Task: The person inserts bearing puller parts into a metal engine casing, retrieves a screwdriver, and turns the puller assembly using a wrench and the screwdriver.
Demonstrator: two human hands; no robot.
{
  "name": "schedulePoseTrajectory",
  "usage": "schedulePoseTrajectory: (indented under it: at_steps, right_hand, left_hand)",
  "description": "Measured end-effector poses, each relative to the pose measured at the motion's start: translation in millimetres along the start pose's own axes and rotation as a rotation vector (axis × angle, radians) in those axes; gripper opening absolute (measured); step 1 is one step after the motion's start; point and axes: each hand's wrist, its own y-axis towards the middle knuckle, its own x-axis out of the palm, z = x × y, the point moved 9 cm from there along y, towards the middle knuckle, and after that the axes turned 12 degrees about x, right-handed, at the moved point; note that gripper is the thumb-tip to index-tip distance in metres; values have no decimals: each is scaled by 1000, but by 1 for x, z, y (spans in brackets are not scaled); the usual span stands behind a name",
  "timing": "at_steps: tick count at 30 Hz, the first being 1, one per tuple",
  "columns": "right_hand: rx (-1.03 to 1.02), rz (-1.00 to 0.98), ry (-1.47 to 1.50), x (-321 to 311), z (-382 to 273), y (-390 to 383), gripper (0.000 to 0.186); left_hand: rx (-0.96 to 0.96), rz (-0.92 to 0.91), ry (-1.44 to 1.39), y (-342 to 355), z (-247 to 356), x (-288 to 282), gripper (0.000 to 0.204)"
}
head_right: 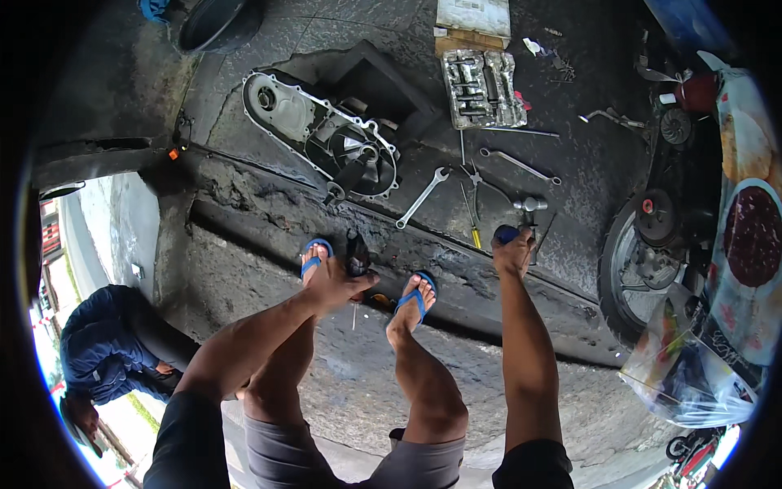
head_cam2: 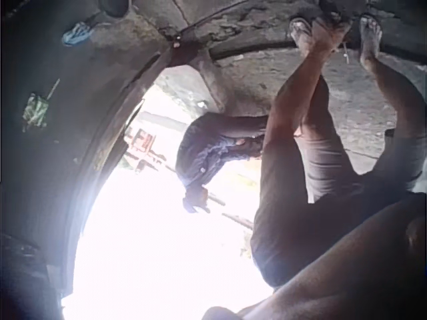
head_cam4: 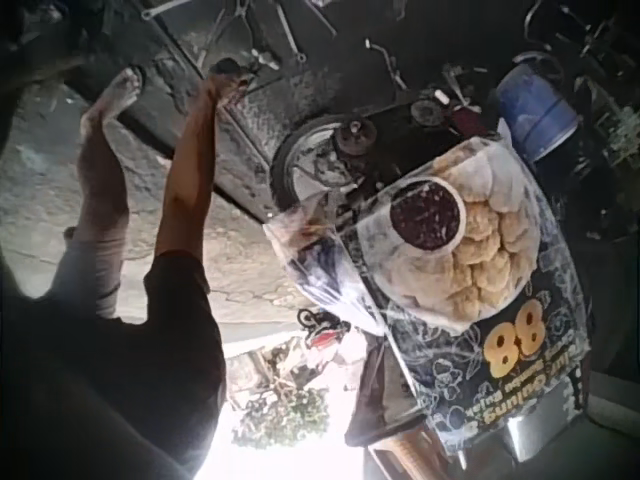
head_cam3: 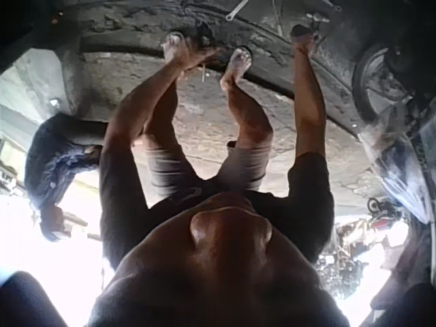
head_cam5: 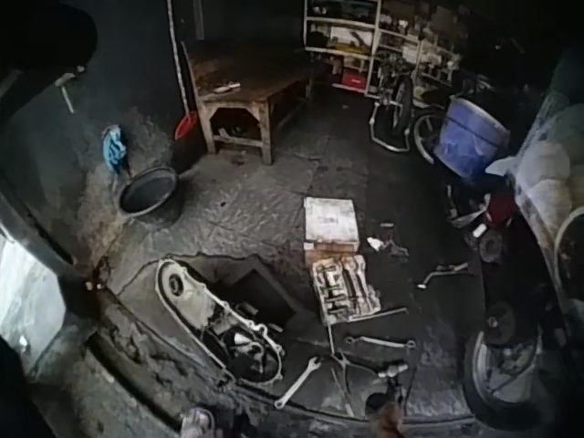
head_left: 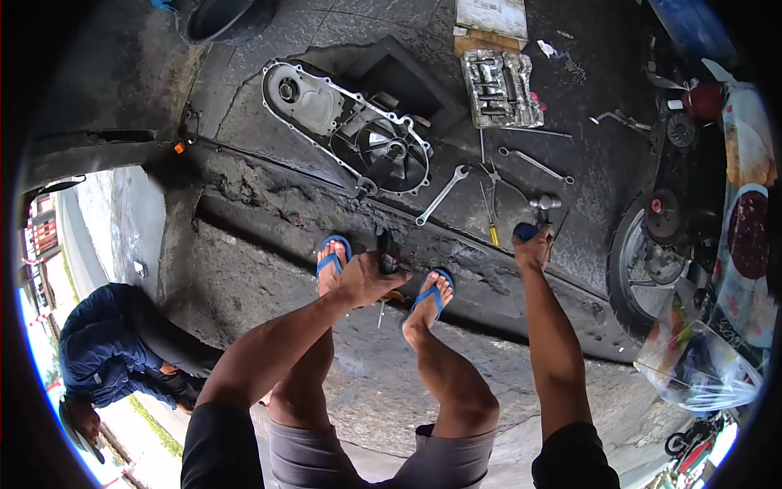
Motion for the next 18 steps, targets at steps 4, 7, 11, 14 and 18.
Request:
schedulePoseTrajectory:
  at_steps: [4, 7, 11, 14, 18]
  right_hand:
    - [-135, 152, -11, 27, -14, 37, 79]
    - [-317, 355, 121, 9, -6, 16, 71]
    - [-448, -303, 856, 19, -42, -64, 62]
    - [-330, -362, 765, 34, -31, -71, 66]
    - [-233, -370, 1008, 16, -22, -46, 53]
  left_hand:
    - [-47, -248, -181, 112, -20, 93, 46]
    - [86, -207, -345, 163, 1, 144, 50]
    - [142, -198, -224, 206, -10, 185, 64]
    - [-118, -279, -650, 199, 8, 221, 97]
    - [143, -88, -322, 207, 54, 229, 64]
